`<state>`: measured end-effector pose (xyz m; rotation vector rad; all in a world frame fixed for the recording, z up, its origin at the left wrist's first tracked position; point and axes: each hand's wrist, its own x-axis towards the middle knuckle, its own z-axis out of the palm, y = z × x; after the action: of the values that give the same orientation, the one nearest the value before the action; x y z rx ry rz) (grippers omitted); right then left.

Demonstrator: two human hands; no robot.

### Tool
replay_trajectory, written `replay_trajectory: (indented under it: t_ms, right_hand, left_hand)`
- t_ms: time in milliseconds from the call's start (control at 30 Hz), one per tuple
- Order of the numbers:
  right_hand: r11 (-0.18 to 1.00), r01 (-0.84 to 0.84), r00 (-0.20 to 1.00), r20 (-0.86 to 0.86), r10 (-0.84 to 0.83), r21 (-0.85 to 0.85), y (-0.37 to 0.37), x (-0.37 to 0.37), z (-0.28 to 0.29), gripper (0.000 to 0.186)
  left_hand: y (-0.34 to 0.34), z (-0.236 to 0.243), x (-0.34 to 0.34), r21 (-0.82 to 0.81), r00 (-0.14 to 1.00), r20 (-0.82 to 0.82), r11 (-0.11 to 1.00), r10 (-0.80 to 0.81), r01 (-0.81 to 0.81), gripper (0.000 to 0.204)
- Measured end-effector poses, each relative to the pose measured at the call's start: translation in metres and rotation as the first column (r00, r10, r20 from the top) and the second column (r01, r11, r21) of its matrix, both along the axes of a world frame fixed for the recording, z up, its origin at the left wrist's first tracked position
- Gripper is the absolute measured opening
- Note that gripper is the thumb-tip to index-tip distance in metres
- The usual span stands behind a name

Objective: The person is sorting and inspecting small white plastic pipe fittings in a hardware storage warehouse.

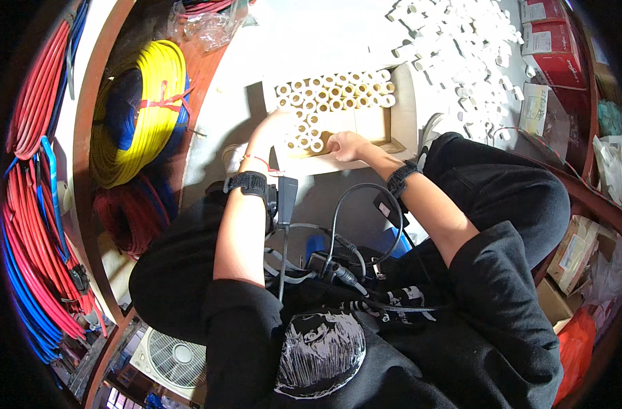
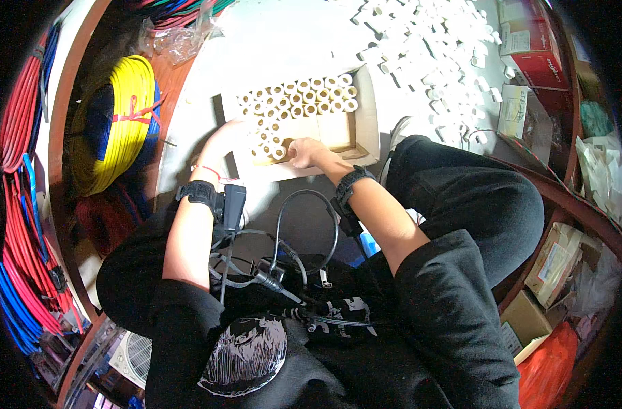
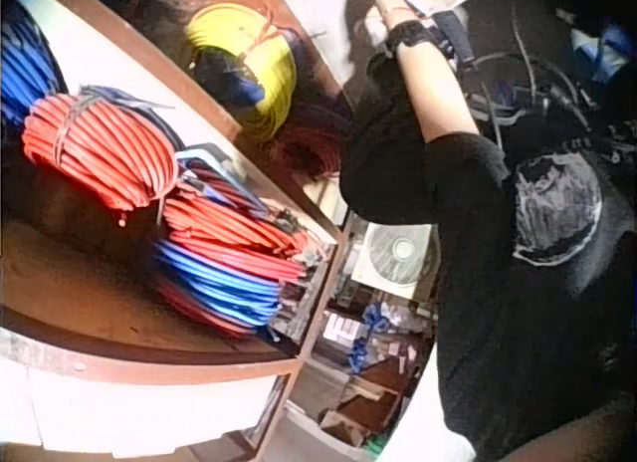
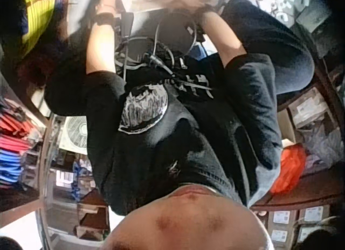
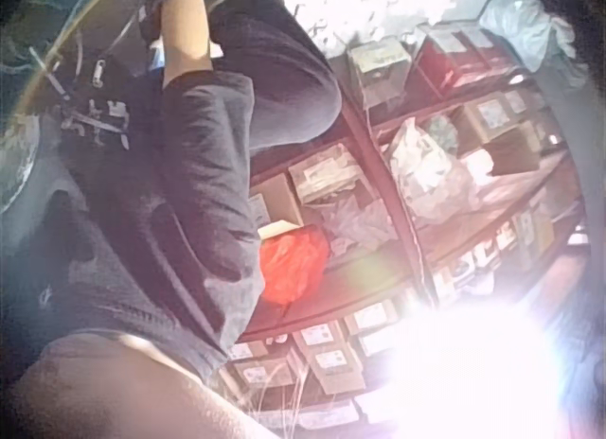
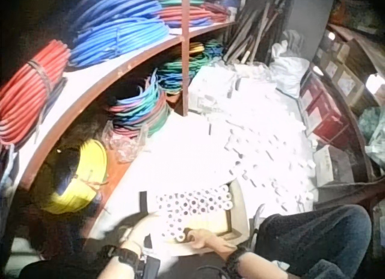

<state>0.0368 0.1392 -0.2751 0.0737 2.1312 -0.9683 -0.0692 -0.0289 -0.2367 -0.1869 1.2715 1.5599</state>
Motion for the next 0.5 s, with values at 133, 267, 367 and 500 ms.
replay_trajectory:
  t_ms: [133,267,367,500]
  right_hand:
    - [1.000,-0.004,0.999,-0.039,0.004,0.011,-0.001,0.002,-0.002,0.031]
    - [1.000,0.018,0.997,0.072,-0.019,0.017,-0.001,0.001,-0.001,0.032]
    - [1.000,0.016,0.999,0.051,-0.017,0.025,-0.001,0.002,0.000,0.031]
    - [0.999,0.050,0.999,0.017,-0.050,0.021,0.000,0.005,-0.007,0.030]
  left_hand:
    - [0.024,0.038,0.015,-0.229,0.999,0.024,0.973,0.043,-0.037,0.020]
    - [0.029,0.022,0.025,-0.161,0.957,0.159,0.963,0.244,-0.219,0.019]
    - [0.029,0.006,0.010,-0.479,0.890,-0.204,0.834,-0.408,0.274,0.019]
    - [0.026,-0.009,0.004,-0.535,0.634,-0.425,0.744,-0.646,0.400,0.020]
